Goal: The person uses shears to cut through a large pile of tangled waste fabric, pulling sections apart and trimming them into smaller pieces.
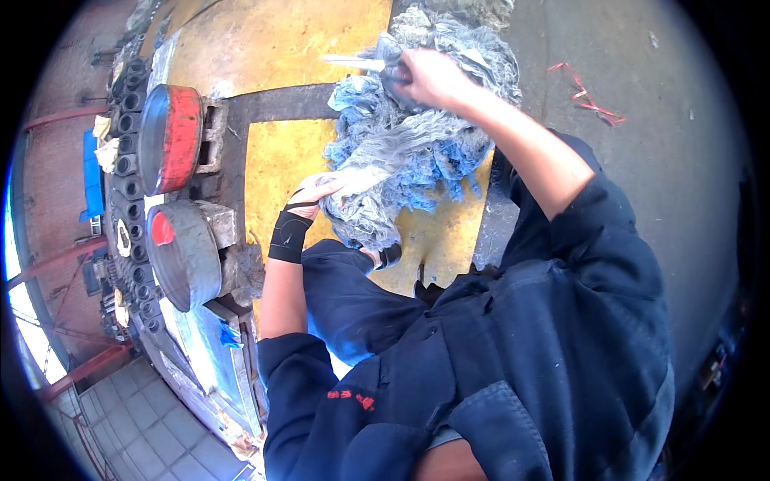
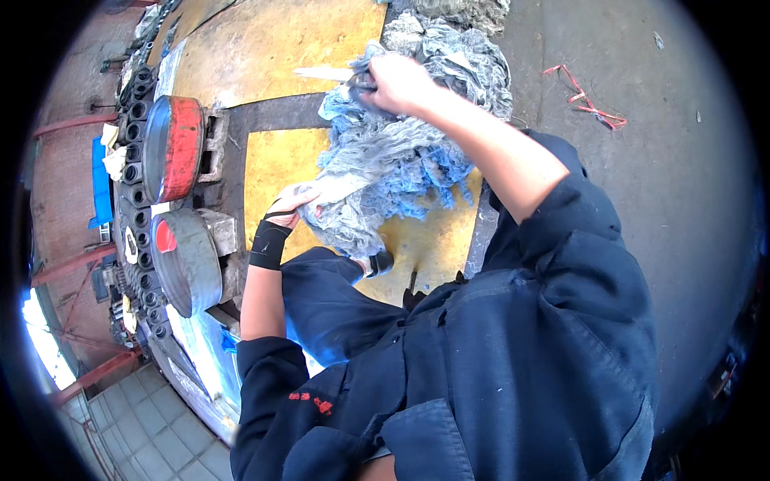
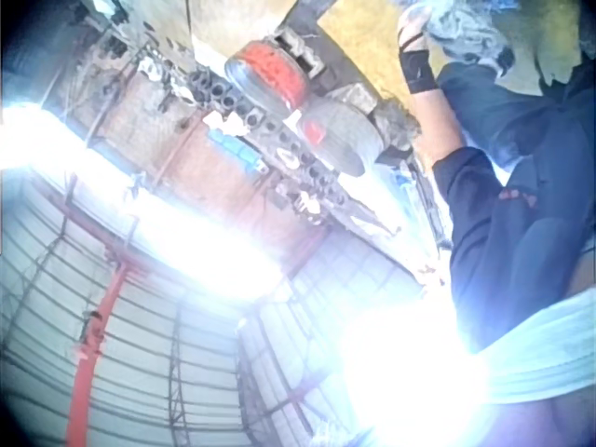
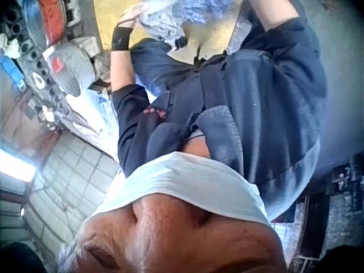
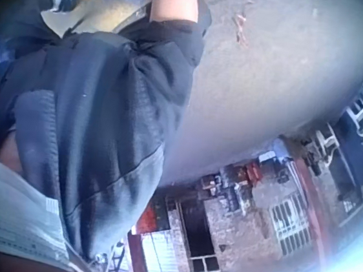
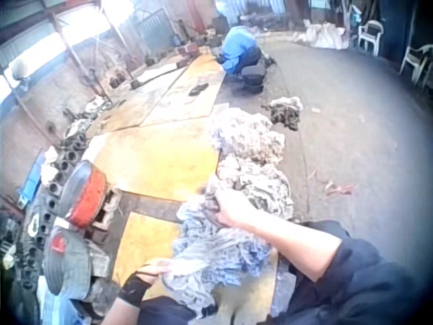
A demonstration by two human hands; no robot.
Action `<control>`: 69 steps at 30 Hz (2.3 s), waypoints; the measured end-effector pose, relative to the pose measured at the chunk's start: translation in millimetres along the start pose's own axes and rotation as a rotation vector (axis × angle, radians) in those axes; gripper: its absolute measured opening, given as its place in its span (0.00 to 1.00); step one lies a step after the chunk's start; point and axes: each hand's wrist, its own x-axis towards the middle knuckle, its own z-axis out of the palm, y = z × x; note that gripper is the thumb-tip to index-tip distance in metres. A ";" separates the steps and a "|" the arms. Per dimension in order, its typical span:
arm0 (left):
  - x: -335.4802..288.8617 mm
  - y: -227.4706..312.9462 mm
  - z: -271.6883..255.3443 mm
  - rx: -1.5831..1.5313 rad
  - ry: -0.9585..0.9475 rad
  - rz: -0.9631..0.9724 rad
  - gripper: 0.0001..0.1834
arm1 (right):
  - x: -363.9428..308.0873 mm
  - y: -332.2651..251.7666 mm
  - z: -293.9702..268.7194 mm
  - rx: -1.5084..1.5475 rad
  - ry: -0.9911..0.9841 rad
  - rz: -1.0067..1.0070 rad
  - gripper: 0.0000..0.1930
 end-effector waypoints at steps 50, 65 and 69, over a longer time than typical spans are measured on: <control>-14.1 3.7 -12.8 0.075 0.153 -0.027 0.13 | -103.9 -83.4 67.6 0.846 -1.105 0.575 0.41; -14.0 2.0 -14.0 0.163 0.255 -0.067 0.14 | -97.1 -76.8 75.5 0.816 -1.345 0.658 0.39; -12.9 2.4 -12.3 0.189 0.211 -0.103 0.15 | -92.9 -77.9 82.3 0.837 -1.331 0.662 0.40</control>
